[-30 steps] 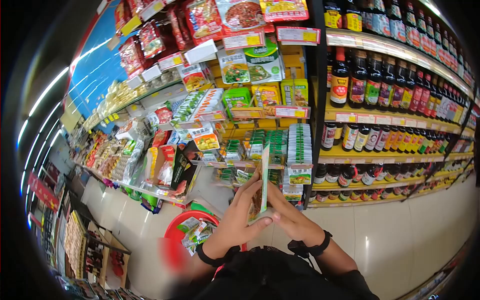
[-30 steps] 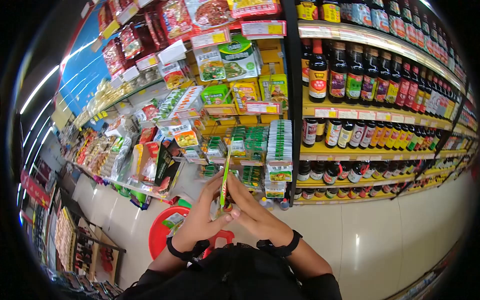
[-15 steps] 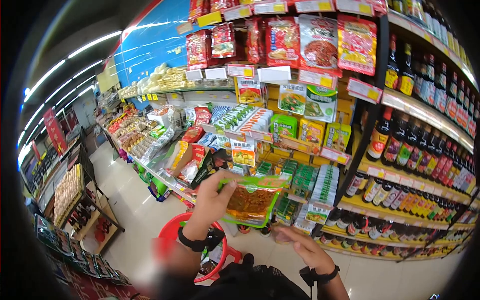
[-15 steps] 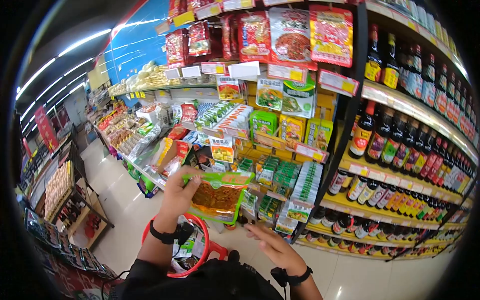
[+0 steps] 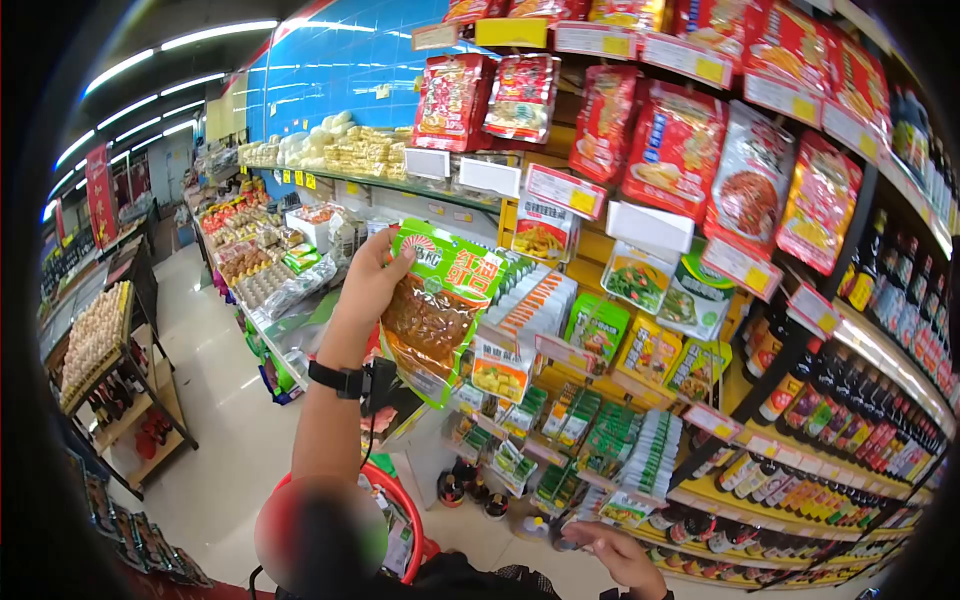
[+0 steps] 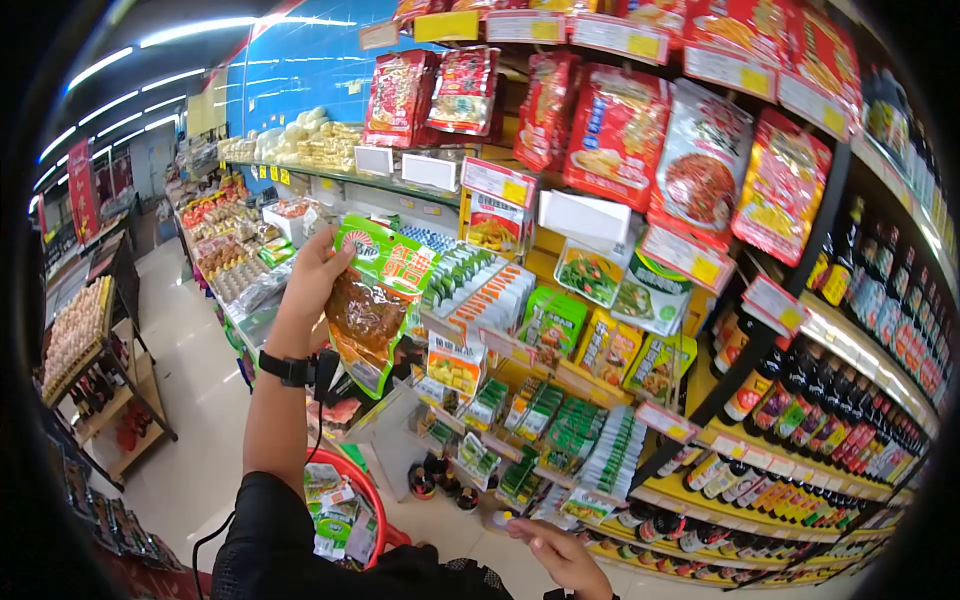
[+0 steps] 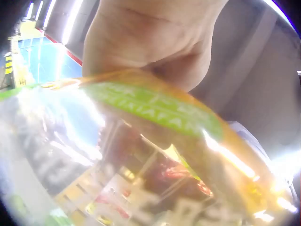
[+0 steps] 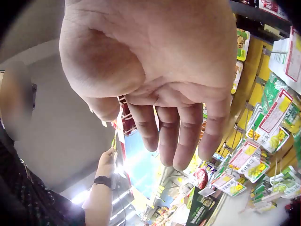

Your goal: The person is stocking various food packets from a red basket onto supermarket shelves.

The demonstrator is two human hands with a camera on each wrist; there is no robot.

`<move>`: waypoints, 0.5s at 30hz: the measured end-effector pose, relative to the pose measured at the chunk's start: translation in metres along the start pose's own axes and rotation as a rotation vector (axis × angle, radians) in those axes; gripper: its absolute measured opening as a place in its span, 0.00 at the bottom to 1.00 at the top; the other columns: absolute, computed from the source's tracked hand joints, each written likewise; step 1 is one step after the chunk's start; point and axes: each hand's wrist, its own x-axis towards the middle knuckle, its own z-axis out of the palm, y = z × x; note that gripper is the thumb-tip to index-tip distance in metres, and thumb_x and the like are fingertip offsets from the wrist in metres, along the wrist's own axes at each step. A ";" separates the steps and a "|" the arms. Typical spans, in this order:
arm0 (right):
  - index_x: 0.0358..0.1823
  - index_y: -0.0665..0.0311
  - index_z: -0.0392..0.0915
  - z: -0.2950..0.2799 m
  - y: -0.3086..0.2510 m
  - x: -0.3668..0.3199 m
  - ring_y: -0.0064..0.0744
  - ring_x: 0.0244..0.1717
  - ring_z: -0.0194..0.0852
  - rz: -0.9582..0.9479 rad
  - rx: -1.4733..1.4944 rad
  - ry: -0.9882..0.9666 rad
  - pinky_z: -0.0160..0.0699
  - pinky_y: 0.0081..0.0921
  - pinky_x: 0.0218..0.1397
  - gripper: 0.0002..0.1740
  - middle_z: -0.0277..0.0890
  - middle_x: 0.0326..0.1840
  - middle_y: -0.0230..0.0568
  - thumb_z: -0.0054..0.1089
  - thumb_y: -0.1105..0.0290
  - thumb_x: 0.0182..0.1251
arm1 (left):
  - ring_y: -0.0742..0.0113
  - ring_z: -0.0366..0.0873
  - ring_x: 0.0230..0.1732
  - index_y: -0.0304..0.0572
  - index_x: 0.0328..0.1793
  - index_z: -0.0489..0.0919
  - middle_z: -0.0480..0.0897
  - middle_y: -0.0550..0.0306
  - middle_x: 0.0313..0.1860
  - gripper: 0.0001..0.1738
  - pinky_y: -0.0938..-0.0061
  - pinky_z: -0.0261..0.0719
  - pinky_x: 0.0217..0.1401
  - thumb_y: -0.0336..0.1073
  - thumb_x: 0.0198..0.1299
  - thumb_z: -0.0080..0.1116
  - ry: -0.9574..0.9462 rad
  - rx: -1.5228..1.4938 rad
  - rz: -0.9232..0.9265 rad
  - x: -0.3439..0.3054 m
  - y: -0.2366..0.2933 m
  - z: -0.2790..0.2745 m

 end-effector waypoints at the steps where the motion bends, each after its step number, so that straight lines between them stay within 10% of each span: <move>1: 0.67 0.71 0.70 0.001 0.010 0.012 0.35 0.58 0.76 -0.020 0.017 0.035 0.72 0.33 0.63 0.27 0.78 0.59 0.46 0.43 0.55 0.80 | 0.75 0.79 0.42 0.35 0.59 0.75 0.83 0.58 0.42 0.16 0.77 0.76 0.46 0.31 0.67 0.58 -0.013 0.042 0.032 0.014 -0.004 -0.006; 7: 0.66 0.67 0.72 -0.004 0.088 0.062 0.31 0.60 0.74 0.205 -0.043 0.066 0.72 0.31 0.64 0.26 0.77 0.60 0.40 0.48 0.54 0.79 | 0.77 0.79 0.35 0.40 0.60 0.75 0.83 0.58 0.39 0.16 0.79 0.76 0.36 0.30 0.67 0.58 -0.116 0.065 0.068 0.089 -0.043 -0.048; 12: 0.65 0.67 0.73 -0.012 0.181 0.071 0.32 0.52 0.78 0.457 -0.315 0.068 0.76 0.32 0.58 0.23 0.82 0.53 0.42 0.47 0.58 0.79 | 0.66 0.72 0.65 0.41 0.71 0.71 0.77 0.54 0.65 0.25 0.68 0.70 0.67 0.29 0.67 0.57 -0.310 0.350 0.376 0.137 -0.059 -0.062; 15: 0.65 0.69 0.72 -0.029 0.251 0.040 0.36 0.52 0.79 0.575 -0.332 0.051 0.77 0.34 0.58 0.23 0.81 0.54 0.47 0.47 0.63 0.76 | 0.66 0.71 0.66 0.38 0.71 0.70 0.76 0.52 0.67 0.26 0.68 0.69 0.69 0.29 0.67 0.57 -0.348 0.269 0.225 0.151 -0.059 -0.063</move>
